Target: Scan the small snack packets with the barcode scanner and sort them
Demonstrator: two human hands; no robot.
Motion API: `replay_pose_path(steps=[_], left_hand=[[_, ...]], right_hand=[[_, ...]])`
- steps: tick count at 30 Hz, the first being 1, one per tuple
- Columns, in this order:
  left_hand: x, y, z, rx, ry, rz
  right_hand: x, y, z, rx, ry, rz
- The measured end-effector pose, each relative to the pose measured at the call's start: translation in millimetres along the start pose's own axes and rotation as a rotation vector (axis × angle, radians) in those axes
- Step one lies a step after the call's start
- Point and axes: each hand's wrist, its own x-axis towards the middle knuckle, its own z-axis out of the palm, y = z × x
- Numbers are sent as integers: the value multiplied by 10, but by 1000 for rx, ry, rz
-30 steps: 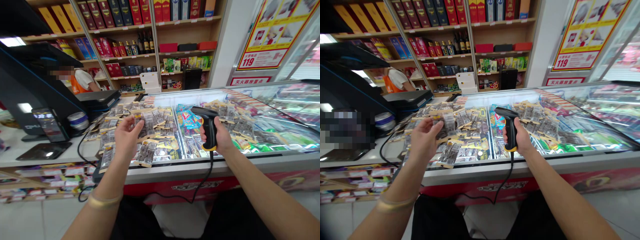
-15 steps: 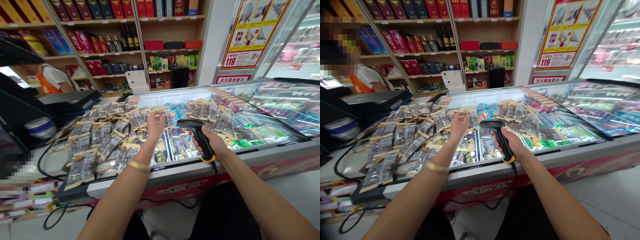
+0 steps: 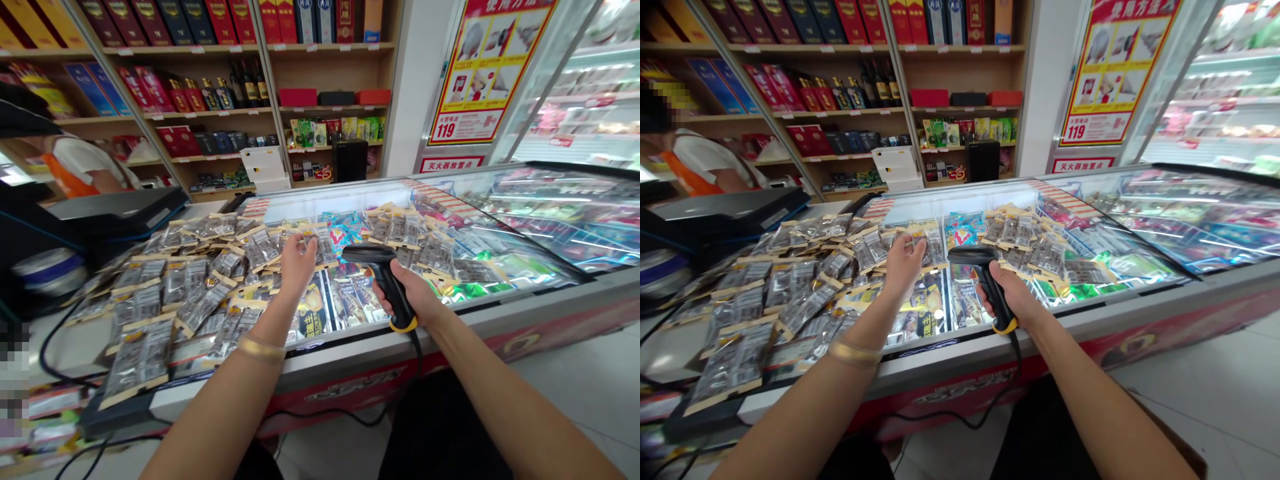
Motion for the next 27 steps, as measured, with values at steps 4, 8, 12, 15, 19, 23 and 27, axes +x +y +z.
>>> replay_pose_path(steps=[4, 8, 12, 15, 19, 23, 27], left_hand=[[68, 310, 100, -106, -60, 24], [206, 692, 515, -171, -95, 39], [302, 917, 1133, -151, -161, -46], [298, 977, 1515, -19, -210, -46], [169, 970, 1746, 359, -387, 91], [39, 937, 1783, 596, -470, 236], [33, 950, 1784, 559, -396, 264]], right_hand=[[-43, -149, -110, 60, 16, -104], [-112, -487, -407, 113, 165, -311], [-134, -723, -744, 161, 310, -430], [-95, -729, -922, 208, 370, -449], [-2, -635, -1017, 277, 401, -377], [48, -586, -1024, 278, 395, -334], [40, -580, -1026, 252, 390, -352]])
